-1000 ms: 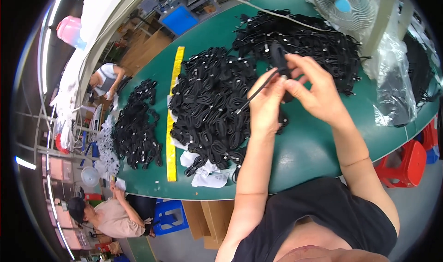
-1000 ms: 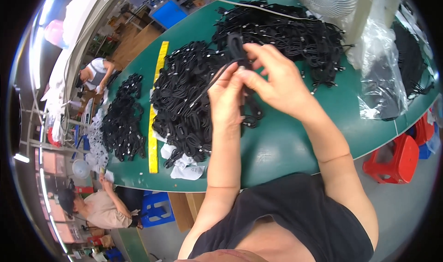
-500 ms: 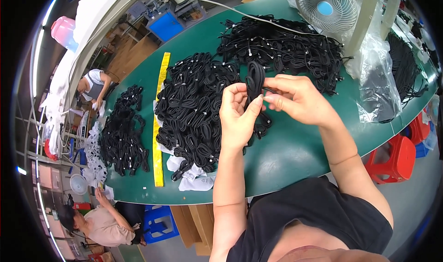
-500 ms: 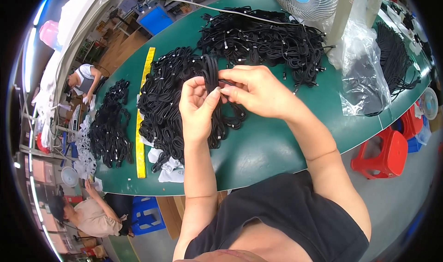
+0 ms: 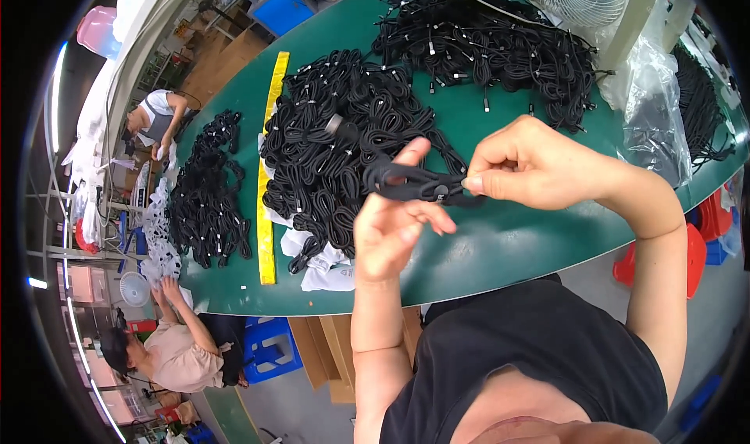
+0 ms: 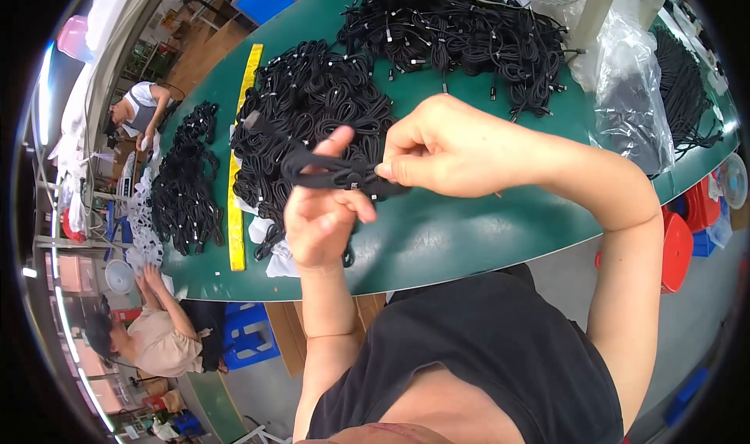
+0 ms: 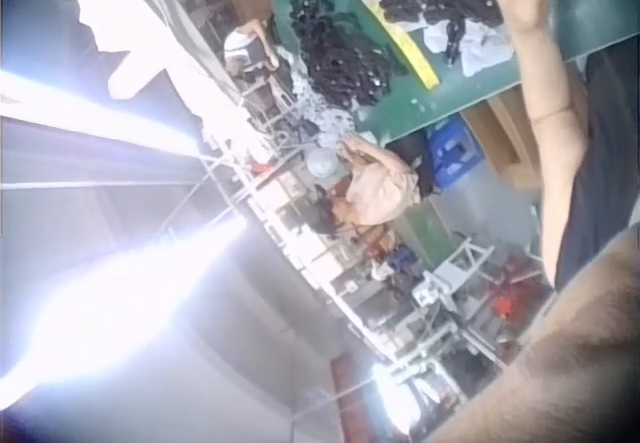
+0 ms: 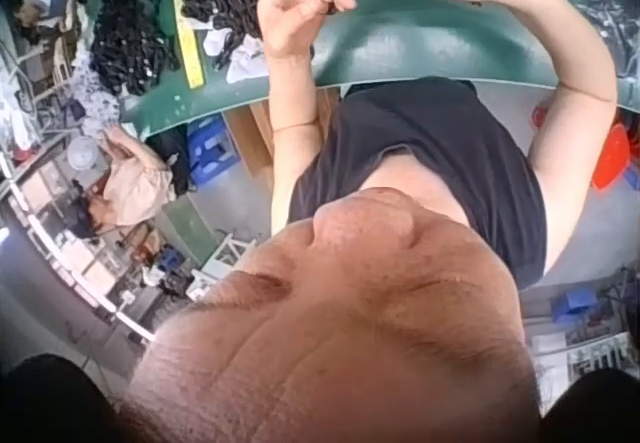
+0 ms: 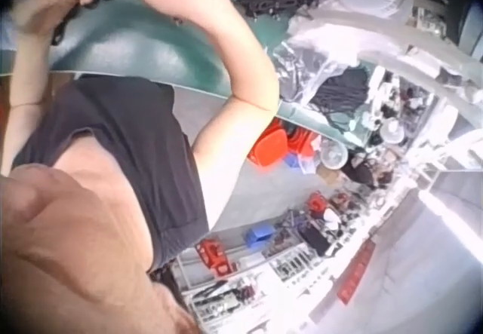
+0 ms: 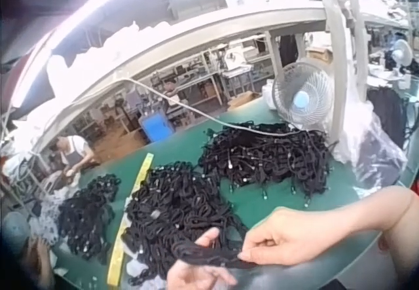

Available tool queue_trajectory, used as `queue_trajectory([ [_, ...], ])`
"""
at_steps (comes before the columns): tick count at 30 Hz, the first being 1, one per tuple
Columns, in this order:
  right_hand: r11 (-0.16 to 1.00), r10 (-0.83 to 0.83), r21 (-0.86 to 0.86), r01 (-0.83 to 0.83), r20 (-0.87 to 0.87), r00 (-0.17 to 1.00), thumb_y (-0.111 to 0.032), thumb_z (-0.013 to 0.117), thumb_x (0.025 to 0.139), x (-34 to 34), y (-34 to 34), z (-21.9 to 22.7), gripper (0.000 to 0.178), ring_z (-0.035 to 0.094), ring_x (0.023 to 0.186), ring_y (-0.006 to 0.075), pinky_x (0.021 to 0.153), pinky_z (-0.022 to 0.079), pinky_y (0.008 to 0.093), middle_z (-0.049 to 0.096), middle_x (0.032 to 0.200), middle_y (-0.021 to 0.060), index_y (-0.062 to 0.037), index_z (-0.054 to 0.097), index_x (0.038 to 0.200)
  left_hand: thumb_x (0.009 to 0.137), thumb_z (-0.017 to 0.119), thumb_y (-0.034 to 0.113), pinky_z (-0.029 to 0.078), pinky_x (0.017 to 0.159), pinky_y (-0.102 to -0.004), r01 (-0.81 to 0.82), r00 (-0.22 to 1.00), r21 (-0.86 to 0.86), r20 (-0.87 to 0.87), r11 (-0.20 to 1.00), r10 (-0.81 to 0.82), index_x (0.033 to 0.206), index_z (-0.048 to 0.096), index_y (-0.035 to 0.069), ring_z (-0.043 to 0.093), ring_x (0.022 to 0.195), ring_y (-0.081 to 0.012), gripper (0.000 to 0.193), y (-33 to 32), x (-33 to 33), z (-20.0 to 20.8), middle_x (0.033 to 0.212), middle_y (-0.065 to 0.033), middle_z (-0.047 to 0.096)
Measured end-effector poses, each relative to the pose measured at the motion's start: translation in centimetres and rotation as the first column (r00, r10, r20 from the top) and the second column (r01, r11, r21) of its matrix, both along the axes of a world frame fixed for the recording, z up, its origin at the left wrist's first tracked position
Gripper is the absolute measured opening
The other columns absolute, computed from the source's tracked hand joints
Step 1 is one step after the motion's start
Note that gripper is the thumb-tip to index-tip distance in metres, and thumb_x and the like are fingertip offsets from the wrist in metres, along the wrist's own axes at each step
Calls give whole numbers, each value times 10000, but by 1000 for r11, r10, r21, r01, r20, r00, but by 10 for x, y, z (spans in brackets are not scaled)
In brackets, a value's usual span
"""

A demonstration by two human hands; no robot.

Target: Bundling and organizing black electronic cables at a factory workbench.

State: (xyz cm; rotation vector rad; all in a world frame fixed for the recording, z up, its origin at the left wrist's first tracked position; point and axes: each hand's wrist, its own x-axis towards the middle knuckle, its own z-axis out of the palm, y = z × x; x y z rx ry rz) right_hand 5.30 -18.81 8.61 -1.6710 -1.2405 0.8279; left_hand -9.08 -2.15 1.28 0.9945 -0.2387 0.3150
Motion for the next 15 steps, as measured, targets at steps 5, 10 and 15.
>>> queue_trajectory([
  [5,994,-12,109,-18,273,962,-121,599,784,-18,-9,-15,158,517,496,163,451,398,301,539,599,81,-1,571,684,842,594,198,450,499,-214,-214,974,-31,-80,976,211,1178,398,-4,543,538,-150,438,-21,1,-19,1070,-252,546],
  [10,924,-252,379,-55,711,657,-84,654,718,-26,-16,-44,128,550,541,235,453,440,322,487,670,70,-39,541,759,865,566,237,317,363,-169,-381,924,-68,-16,922,381,1002,455,41,416,408,-52,264,-34,3,-24,969,-191,559],
  [15,884,-265,462,-69,617,741,-80,646,717,-37,-14,-57,143,539,532,215,425,423,320,468,657,66,-41,512,749,862,563,137,381,393,-189,-285,958,-146,-74,948,276,1038,408,24,467,426,-76,261,-52,2,-29,971,-169,565],
])
